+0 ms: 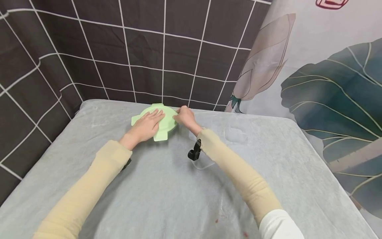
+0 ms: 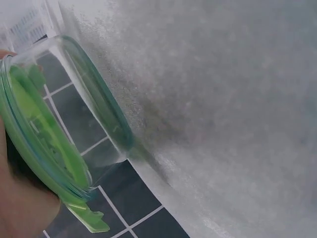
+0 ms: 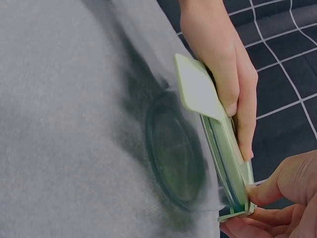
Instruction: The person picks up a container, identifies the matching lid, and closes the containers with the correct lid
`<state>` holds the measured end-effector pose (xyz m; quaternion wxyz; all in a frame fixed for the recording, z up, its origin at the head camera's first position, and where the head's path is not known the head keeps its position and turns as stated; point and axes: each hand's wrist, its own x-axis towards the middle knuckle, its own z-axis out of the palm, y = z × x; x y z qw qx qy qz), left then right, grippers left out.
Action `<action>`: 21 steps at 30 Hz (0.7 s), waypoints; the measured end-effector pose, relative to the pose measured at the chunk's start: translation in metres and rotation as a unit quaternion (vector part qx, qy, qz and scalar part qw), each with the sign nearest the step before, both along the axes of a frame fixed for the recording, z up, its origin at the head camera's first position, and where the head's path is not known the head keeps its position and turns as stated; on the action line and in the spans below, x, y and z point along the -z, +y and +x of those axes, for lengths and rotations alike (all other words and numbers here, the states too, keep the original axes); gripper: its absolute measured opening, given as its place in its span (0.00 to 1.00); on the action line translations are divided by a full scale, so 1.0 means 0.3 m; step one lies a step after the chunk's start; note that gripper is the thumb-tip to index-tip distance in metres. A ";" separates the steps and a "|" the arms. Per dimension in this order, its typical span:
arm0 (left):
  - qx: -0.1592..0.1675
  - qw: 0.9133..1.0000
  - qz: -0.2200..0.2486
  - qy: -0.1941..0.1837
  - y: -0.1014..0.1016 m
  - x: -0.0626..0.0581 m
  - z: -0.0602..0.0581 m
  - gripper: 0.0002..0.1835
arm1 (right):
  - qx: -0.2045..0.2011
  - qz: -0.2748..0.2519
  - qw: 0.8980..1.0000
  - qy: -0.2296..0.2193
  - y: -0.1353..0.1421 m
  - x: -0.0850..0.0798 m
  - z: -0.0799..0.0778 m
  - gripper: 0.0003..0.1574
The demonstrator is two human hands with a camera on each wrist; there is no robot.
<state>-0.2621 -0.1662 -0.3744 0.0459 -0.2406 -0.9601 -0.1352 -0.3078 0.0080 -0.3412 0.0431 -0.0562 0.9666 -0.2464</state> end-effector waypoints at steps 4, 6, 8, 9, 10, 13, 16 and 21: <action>0.008 1.000 0.005 -0.001 -0.005 -0.001 0.002 0.26 | -0.016 0.013 1.000 0.010 0.001 -0.007 0.006 0.12; 0.015 1.000 0.010 0.000 -0.008 0.000 0.002 0.25 | -0.024 0.023 0.999 0.007 0.003 -0.015 0.008 0.11; 0.020 1.000 0.012 0.002 -0.010 0.002 0.002 0.25 | -0.031 0.034 0.999 -0.007 0.005 -0.023 0.005 0.13; 0.023 1.000 0.014 0.003 -0.011 0.004 0.002 0.25 | -0.035 0.040 0.998 -0.014 0.006 -0.028 0.002 0.15; 0.025 1.000 0.016 0.004 -0.012 0.005 0.001 0.25 | -0.041 0.046 0.998 -0.022 0.007 -0.032 -0.002 0.16; 0.030 0.999 0.020 0.006 -0.016 0.007 -0.004 0.25 | -0.055 0.062 0.996 -0.032 0.010 -0.045 -0.016 0.22; 0.034 0.999 0.026 0.004 -0.020 0.009 -0.009 0.25 | -0.061 0.067 0.996 -0.025 0.013 -0.059 -0.025 0.25; 0.039 0.999 0.027 -0.007 -0.030 0.013 -0.014 0.25 | -0.070 0.062 0.995 -0.020 0.015 -0.075 -0.033 0.27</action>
